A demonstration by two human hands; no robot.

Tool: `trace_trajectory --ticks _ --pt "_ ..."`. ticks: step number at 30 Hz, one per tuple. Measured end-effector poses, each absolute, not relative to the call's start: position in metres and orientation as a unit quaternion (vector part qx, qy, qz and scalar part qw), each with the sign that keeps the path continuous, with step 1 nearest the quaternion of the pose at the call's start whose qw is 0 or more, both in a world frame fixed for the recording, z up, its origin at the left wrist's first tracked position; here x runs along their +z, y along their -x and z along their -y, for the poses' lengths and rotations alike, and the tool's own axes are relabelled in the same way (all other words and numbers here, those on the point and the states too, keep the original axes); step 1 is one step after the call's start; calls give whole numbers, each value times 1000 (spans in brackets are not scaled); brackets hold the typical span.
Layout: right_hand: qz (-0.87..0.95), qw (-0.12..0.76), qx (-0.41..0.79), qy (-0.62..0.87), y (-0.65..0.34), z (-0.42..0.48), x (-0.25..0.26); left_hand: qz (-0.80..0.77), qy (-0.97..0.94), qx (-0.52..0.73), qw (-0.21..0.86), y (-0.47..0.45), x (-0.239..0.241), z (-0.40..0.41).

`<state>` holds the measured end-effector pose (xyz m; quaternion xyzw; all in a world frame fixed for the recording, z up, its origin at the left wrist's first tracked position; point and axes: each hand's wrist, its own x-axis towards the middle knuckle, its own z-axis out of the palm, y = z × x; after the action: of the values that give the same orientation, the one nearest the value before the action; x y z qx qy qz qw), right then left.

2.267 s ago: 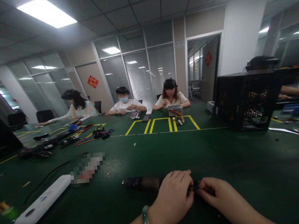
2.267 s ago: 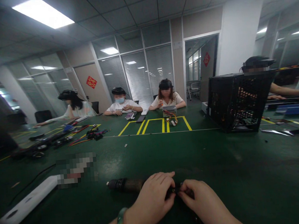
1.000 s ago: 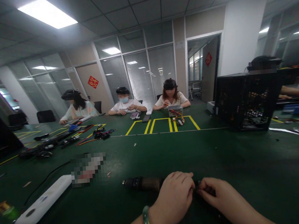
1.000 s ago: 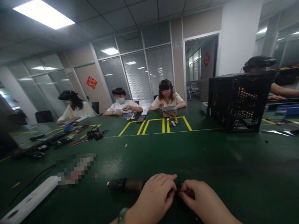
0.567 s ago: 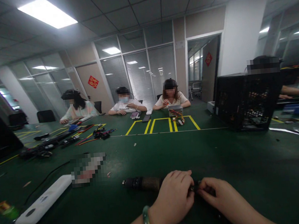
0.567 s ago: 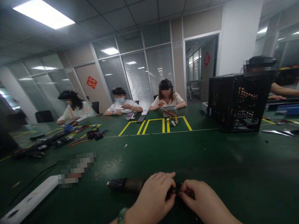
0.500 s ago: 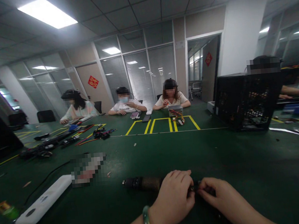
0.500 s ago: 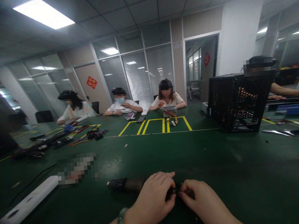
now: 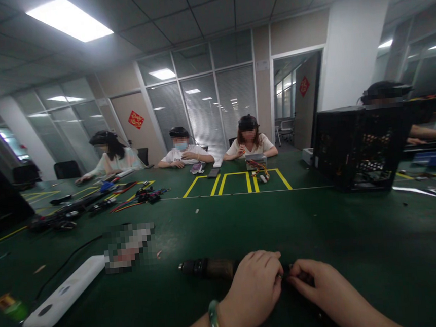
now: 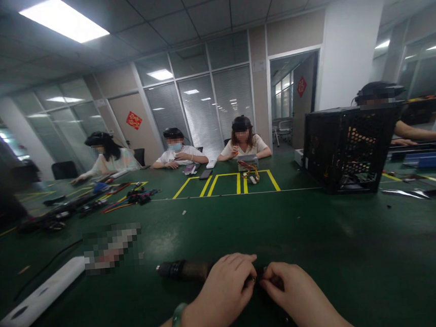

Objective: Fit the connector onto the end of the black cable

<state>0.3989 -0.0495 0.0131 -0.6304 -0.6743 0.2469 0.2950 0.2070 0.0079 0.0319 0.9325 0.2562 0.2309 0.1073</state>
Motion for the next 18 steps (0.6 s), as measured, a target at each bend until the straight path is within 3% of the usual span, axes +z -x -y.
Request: trace_trajectory --ticks 18 --pt "686 248 125 672 -376 48 27 -256 -942 195 93 -207 30 -8"
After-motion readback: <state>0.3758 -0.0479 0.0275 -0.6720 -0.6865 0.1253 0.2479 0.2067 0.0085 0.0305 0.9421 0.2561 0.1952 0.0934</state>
